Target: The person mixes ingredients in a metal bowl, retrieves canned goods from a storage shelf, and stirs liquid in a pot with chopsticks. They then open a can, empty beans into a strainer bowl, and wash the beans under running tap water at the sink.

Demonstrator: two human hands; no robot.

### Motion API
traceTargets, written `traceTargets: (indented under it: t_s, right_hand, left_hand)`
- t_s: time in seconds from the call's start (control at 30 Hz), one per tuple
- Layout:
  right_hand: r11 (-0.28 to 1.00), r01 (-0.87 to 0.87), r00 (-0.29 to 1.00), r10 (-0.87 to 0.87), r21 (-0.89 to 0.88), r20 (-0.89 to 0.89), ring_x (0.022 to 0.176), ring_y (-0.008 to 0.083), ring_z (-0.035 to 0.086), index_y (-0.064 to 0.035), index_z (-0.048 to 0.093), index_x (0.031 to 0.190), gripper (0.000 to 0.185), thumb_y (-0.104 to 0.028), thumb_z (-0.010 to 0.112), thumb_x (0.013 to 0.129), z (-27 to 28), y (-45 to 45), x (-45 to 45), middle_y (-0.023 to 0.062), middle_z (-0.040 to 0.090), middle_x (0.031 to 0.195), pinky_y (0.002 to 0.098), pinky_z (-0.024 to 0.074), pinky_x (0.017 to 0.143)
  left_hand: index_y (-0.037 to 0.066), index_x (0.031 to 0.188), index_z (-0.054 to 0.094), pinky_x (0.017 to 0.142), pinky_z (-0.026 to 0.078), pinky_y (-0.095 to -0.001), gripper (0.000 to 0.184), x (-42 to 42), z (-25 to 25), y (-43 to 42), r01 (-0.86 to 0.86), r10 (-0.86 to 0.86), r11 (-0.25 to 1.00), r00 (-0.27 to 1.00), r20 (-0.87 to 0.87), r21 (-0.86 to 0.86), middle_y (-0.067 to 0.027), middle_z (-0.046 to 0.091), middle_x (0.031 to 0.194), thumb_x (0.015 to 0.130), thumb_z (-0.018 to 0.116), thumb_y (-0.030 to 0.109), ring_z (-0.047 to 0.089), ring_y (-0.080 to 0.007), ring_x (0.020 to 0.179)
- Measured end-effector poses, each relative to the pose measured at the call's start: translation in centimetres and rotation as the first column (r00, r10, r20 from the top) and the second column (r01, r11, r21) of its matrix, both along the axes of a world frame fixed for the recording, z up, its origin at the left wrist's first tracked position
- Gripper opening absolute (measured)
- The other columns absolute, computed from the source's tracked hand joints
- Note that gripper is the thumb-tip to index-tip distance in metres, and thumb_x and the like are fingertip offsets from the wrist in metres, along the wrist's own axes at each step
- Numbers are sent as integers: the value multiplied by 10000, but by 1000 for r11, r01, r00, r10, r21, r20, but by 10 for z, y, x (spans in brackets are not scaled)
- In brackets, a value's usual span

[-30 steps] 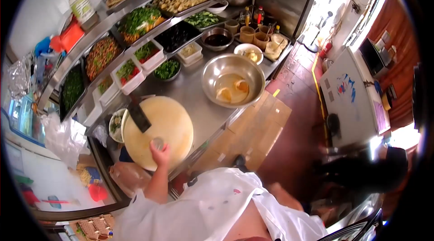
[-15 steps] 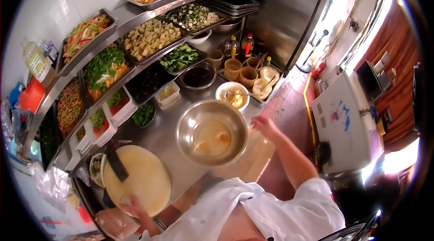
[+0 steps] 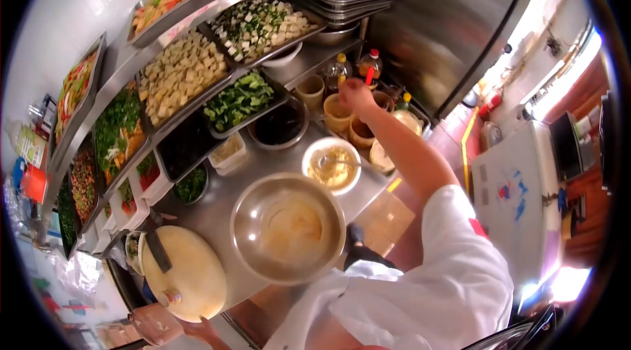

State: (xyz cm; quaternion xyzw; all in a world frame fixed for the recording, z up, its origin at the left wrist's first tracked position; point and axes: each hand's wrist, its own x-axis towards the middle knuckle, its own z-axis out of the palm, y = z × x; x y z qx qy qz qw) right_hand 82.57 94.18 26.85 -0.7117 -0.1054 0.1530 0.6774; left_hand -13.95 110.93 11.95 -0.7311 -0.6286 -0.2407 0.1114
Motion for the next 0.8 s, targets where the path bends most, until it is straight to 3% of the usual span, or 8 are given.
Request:
traceTargets:
  t_s: [0.07,0.13,0.27,0.43,0.57,0.67,0.7,0.8]
  right_hand:
    - [981,186,979,-190,52,80,744,267,718,39,616,1184,486,-325,745,888,1,34,84,159,711,871,381,576,667]
    - [914,402,870,-363,-54,332,596,220,654,26,667,991,427,-378,770,899,-22,58,180,129,699,823,361,508,540]
    - [924,317,940,-335,-212,-58,566,227,628,13,650,828,419,-386,743,915,5,72,256,111,652,729,372,496,520]
    - [942,267,918,-185,205,-350,601,219,631,-25,638,791,256,-224,748,907,4,96,276,83,636,739,324,498,495]
    - [896,351,859,-192,273,-475,662,217,663,-40,649,924,117,-152,681,939,9,116,274,92,683,883,313,522,516]
    - [844,467,816,-298,262,-495,666,222,667,-51,651,1001,115,-153,651,948,12,127,273,89,695,916,309,518,526]
    - [823,452,831,-248,344,-498,823,206,712,-6,666,1061,250,-133,762,868,-1,130,284,107,716,993,334,571,655]
    - [644,483,874,-311,594,-373,729,195,674,-7,642,981,226,-135,773,848,25,122,244,104,691,892,334,543,601]
  left_hand:
    - [18,1345,506,937,490,-563,604,4,3,-75,89,-89,996,995,-48,-2,-281,514,1259,838,740,250,547,-453,1120]
    - [18,1303,519,918,488,-566,559,36,8,-136,125,-135,986,986,-94,-107,-280,524,1226,842,732,251,550,-456,1094]
    - [19,1221,546,880,483,-573,470,99,35,-215,156,-196,935,976,-97,-317,-279,544,1159,851,718,253,558,-463,1041]
    - [21,1118,580,832,477,-581,367,135,82,-278,135,-192,883,978,-83,-450,-278,570,1075,862,699,255,567,-472,975]
    - [22,1036,607,794,473,-588,298,139,117,-325,116,-170,871,983,-73,-478,-276,590,1008,870,685,257,574,-479,923]
    - [23,974,627,765,469,-593,259,134,134,-360,130,-185,869,980,-70,-478,-275,605,958,876,674,259,579,-484,883]
    - [23,953,634,756,468,-594,250,130,138,-372,142,-198,869,978,-70,-475,-275,610,941,879,670,259,581,-486,870]
    - [24,892,654,727,465,-599,237,118,141,-397,217,-277,867,958,-72,-449,-274,625,891,885,659,261,587,-491,831]
